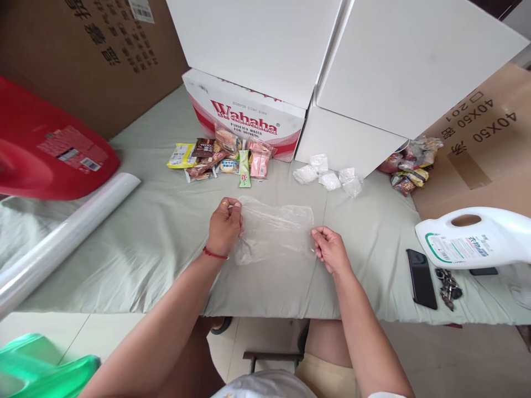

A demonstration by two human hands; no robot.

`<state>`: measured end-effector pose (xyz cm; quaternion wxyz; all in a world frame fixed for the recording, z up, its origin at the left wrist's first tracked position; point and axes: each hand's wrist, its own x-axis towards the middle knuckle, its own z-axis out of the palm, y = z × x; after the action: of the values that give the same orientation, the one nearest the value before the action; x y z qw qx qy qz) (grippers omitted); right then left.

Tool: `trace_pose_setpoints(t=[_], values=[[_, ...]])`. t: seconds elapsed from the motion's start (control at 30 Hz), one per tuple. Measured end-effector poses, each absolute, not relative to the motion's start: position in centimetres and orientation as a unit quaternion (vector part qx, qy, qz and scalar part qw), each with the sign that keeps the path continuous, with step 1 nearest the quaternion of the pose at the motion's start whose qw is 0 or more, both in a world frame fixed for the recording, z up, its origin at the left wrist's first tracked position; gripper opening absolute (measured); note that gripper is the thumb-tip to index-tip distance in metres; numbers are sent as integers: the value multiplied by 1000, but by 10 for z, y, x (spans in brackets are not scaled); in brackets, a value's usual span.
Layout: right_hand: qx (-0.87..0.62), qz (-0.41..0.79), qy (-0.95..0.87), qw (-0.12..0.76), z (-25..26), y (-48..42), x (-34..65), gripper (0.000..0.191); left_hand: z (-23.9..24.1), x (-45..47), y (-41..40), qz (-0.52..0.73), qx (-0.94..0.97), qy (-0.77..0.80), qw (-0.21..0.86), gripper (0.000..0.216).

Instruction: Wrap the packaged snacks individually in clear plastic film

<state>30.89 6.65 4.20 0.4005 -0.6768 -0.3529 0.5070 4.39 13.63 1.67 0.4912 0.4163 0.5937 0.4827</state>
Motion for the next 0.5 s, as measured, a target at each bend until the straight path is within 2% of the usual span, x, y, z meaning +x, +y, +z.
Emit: trace_pose_setpoints(t=[0.2,0.3,0.37,0.5], values=[[-672,495,-370,408,33,116,301,45,-5,37,166,423,453,675,400,8],[-682,490,-390,377,34,120,303,51,-8,37,171,403,483,688,361,10],[-703,440,-427,359,33,124,309,52,-6,38,169,389,506,692,338,12],[-749,260,-516,325,27,151,316,51,0,40,163,366,546,695,291,13]])
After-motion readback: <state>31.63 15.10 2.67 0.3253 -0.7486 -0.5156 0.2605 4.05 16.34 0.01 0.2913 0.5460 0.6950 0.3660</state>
